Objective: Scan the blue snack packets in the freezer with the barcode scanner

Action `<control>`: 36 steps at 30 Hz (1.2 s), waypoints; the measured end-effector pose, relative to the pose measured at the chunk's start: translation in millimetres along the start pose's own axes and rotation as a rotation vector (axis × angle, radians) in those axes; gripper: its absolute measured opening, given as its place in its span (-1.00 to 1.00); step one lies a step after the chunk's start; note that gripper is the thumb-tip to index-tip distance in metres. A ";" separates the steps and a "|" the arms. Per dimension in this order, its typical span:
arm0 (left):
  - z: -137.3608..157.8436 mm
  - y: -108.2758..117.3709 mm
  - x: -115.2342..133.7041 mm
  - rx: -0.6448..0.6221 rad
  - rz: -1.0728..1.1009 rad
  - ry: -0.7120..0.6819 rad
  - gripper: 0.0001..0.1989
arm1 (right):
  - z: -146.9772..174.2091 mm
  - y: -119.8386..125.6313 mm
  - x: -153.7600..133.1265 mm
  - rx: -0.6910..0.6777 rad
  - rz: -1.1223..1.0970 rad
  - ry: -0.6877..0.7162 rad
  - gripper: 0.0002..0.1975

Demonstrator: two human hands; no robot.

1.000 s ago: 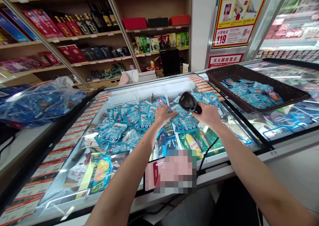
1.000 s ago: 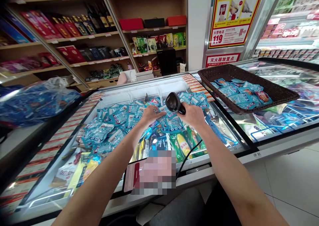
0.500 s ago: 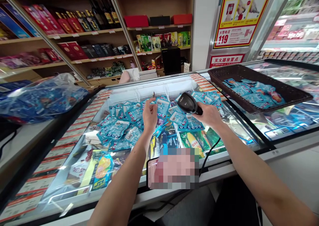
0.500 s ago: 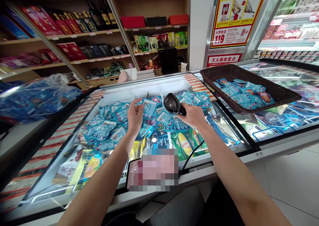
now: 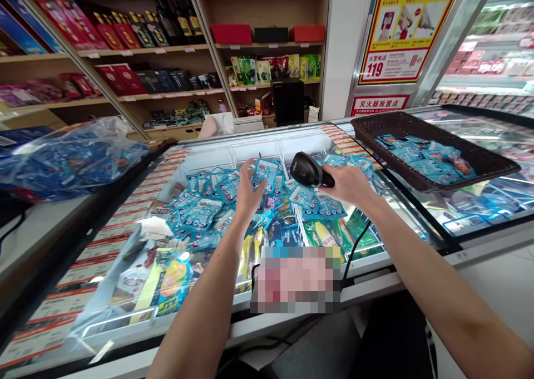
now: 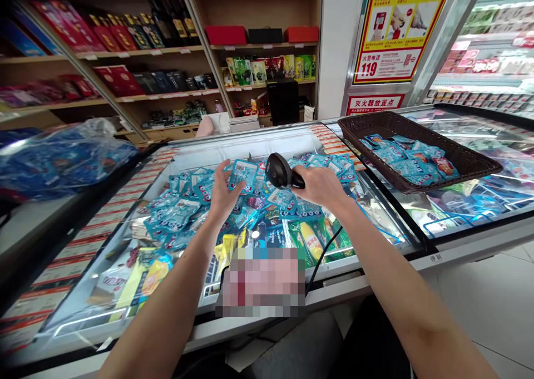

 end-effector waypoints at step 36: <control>13.5 -25.3 22.9 -0.103 -0.174 -0.126 -0.54 | 6.1 -31.9 -20.3 -0.030 -0.083 0.053 -0.64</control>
Point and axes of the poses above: each hand's wrist, its own z-axis away from the middle knuckle, its own y-axis out of the back of the hand, x = y × z, the point moved 10 cm from there along -z, towards the middle knuckle, and after that the axes turned 5 degrees about y, right-handed, at the moved point
